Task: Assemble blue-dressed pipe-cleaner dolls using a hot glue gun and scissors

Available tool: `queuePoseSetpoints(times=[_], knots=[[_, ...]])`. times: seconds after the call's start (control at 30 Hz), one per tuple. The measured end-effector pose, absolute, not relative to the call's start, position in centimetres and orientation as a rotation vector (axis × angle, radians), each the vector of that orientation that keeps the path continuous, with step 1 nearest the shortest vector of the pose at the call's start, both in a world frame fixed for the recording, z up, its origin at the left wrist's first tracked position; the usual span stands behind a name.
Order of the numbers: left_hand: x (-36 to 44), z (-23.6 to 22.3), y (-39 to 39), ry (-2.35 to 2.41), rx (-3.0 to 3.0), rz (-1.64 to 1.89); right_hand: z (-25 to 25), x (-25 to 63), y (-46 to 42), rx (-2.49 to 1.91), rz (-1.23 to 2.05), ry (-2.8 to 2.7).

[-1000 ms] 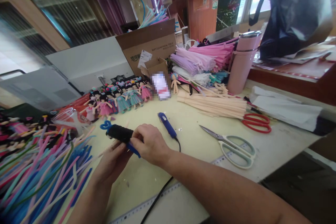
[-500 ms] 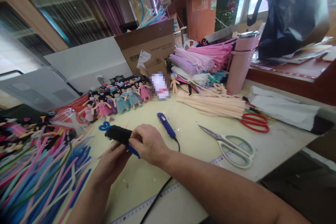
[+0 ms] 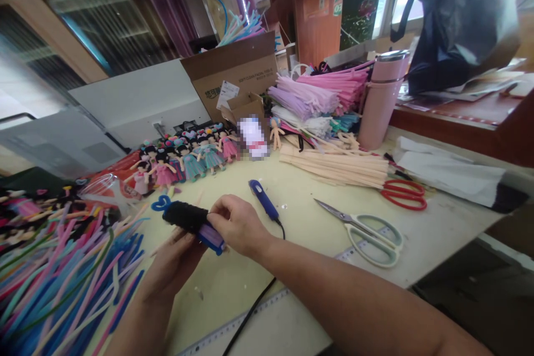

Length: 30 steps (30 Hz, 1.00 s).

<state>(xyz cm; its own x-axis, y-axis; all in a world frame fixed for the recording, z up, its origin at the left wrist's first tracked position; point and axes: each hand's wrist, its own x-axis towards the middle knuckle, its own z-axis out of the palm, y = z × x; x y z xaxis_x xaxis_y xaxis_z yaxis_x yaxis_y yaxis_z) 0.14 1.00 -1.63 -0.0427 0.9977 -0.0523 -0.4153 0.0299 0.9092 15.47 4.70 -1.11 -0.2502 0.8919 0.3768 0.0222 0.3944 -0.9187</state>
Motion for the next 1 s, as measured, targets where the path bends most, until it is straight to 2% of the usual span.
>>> queuePoseSetpoints(times=[0.27,0.5,0.73,1.0], knots=[[-1.0,-1.9,1.0,0.885,0.767,1.435,-1.3,15.4,5.3,-0.782,1.275,-1.446],[-0.8,-1.9,1.0,0.877,0.764,1.407,-0.8,15.5,4.9,-0.737,1.333,-1.414],[-1.3,-2.3,1.9,0.874,0.725,1.447,0.0,15.9,4.5,-0.685,1.232,-1.447],[-1.6,-2.0,2.4,0.878,0.7,1.453,5.1,18.8,2.3,-0.624,1.034,-1.546]])
